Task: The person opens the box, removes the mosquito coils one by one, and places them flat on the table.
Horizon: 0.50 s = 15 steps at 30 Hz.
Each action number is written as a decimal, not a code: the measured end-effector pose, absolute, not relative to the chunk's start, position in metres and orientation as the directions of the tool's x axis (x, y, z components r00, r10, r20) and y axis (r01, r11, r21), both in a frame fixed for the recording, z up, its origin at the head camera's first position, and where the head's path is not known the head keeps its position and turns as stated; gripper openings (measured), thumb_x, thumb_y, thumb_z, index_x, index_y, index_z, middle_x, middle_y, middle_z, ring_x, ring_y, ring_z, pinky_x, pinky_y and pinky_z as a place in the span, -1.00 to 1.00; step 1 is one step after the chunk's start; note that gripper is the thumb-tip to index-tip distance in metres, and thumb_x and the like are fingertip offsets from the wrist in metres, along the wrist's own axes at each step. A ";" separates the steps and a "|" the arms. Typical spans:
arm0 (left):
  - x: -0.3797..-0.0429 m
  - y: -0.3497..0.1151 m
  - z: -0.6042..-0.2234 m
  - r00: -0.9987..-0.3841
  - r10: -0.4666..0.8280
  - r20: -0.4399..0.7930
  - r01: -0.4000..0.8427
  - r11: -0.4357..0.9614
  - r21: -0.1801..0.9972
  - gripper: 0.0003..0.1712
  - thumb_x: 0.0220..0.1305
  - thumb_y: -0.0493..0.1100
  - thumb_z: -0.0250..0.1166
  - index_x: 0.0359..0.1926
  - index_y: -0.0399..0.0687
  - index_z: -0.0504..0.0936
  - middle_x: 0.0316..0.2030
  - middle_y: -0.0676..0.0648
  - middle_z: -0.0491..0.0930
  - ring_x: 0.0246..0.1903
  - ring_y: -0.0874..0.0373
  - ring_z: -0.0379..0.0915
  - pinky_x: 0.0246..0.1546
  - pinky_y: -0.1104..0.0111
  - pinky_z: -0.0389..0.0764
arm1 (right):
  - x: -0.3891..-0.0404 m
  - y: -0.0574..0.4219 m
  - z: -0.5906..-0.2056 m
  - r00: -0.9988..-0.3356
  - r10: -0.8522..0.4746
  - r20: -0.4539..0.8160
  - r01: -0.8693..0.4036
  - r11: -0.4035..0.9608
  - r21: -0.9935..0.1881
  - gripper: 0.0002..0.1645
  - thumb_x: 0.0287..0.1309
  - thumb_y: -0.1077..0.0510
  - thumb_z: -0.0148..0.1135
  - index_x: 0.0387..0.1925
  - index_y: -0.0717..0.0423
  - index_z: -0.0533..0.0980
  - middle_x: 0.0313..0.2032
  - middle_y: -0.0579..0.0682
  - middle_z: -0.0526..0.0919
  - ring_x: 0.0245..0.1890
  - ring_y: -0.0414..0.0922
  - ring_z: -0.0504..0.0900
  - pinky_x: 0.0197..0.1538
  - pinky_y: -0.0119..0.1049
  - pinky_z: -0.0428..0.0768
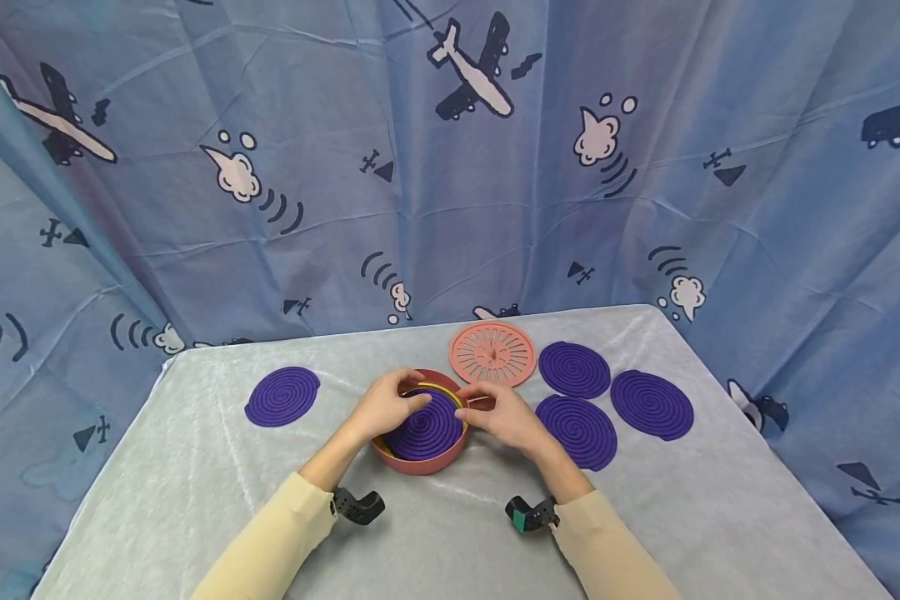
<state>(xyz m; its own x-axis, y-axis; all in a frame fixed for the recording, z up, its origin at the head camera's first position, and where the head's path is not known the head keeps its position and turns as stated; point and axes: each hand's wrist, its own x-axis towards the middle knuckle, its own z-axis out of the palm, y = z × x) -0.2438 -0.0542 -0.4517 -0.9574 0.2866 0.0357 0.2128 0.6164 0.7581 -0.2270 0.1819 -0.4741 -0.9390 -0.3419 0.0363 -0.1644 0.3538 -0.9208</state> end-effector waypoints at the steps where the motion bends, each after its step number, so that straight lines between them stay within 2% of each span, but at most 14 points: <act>1: -0.244 -0.054 -0.452 -0.958 0.285 0.029 0.210 0.630 0.748 -0.57 0.33 -0.08 0.36 0.14 -0.19 0.62 0.09 -0.22 0.62 0.14 -0.13 0.50 0.19 -0.02 0.50 | -0.227 0.182 -0.474 -0.939 -0.342 0.035 -0.164 0.354 -0.921 -0.57 0.26 0.15 0.41 0.11 0.25 0.60 0.03 0.17 0.67 0.05 0.09 0.63 0.06 -0.13 0.60; 7: -0.243 -0.052 -0.452 -0.958 0.286 0.009 0.205 0.665 0.718 -0.57 0.32 -0.08 0.37 0.12 -0.21 0.62 0.06 -0.19 0.63 0.15 -0.13 0.47 0.19 -0.04 0.47 | -0.226 0.181 -0.473 -0.938 -0.346 0.033 -0.161 0.347 -0.924 -0.56 0.26 0.15 0.41 0.11 0.25 0.60 0.03 0.18 0.67 0.06 0.09 0.63 0.06 -0.15 0.60; 15: -0.243 -0.053 -0.451 -0.955 0.296 0.030 0.218 0.629 0.746 -0.57 0.33 -0.12 0.36 0.17 -0.19 0.61 0.09 -0.22 0.63 0.13 -0.11 0.53 0.19 -0.01 0.50 | -0.227 0.182 -0.473 -0.935 -0.352 0.032 -0.158 0.336 -0.929 -0.56 0.26 0.16 0.41 0.12 0.28 0.59 0.03 0.23 0.66 0.04 0.09 0.64 0.03 -0.21 0.62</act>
